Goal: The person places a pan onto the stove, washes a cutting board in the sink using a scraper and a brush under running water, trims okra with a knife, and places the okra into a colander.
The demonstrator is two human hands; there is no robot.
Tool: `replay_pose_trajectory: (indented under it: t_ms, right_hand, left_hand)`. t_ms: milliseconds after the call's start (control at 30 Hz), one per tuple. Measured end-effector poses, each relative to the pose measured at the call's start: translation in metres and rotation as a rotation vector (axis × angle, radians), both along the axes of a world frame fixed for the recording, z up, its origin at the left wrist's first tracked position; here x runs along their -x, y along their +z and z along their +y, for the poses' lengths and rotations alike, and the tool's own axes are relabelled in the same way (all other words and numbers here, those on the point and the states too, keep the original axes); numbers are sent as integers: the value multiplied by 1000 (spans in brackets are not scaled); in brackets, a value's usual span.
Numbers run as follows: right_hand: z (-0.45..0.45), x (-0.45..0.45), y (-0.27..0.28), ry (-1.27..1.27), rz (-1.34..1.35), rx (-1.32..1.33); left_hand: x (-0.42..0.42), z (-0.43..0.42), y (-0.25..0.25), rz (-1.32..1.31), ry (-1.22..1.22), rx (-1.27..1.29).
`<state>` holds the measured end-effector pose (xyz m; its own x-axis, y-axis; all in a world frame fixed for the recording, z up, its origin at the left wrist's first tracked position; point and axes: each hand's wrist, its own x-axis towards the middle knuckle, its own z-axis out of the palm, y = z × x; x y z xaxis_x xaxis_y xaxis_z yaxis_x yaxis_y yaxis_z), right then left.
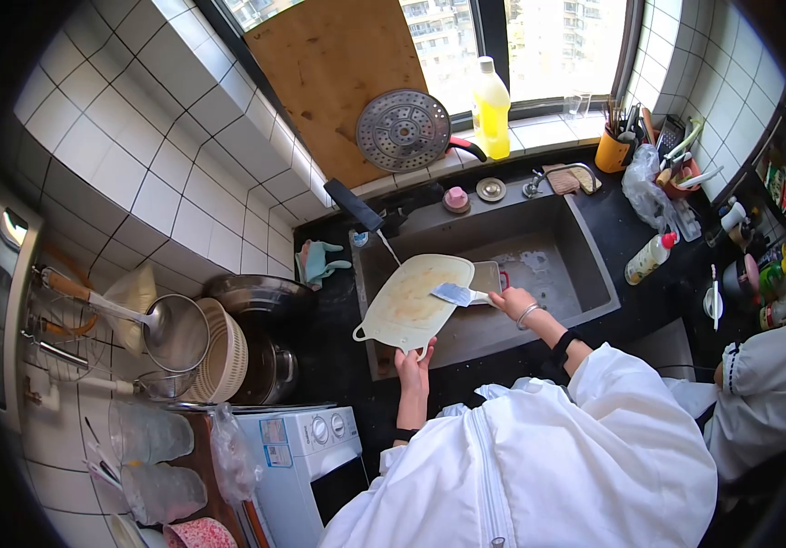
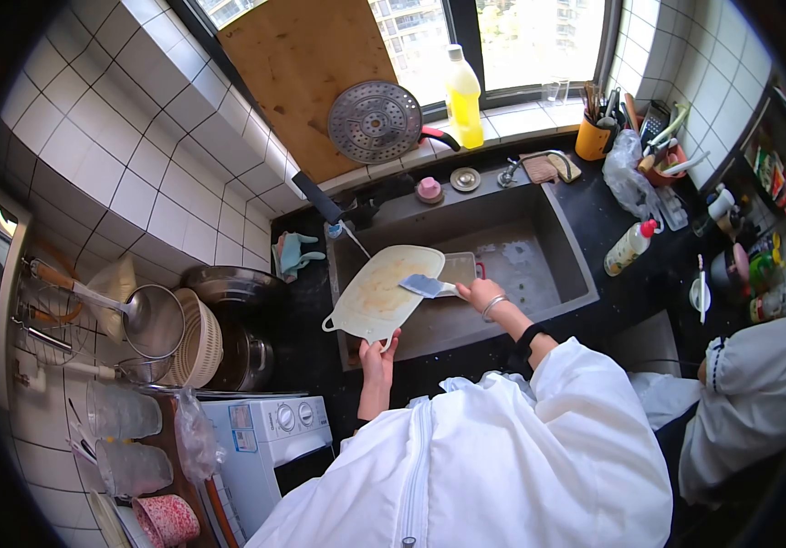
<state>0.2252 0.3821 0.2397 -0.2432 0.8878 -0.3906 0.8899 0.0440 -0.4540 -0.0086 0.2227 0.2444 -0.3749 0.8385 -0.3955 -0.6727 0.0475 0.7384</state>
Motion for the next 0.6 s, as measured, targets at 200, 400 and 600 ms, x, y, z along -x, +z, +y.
replay_pose_trajectory:
  t_ms: [200, 400, 600]
  right_hand:
    - [16, -28, -20, 12, 64, -1]
    - [15, -45, -25, -206, 369, 236]
    - [7, -34, 11, -476, 1087, 1041]
  left_hand:
    - [12, -6, -5, -77, 69, -9]
    - [14, -9, -11, -80, 88, 25]
    - [13, -8, -11, -56, 64, 16]
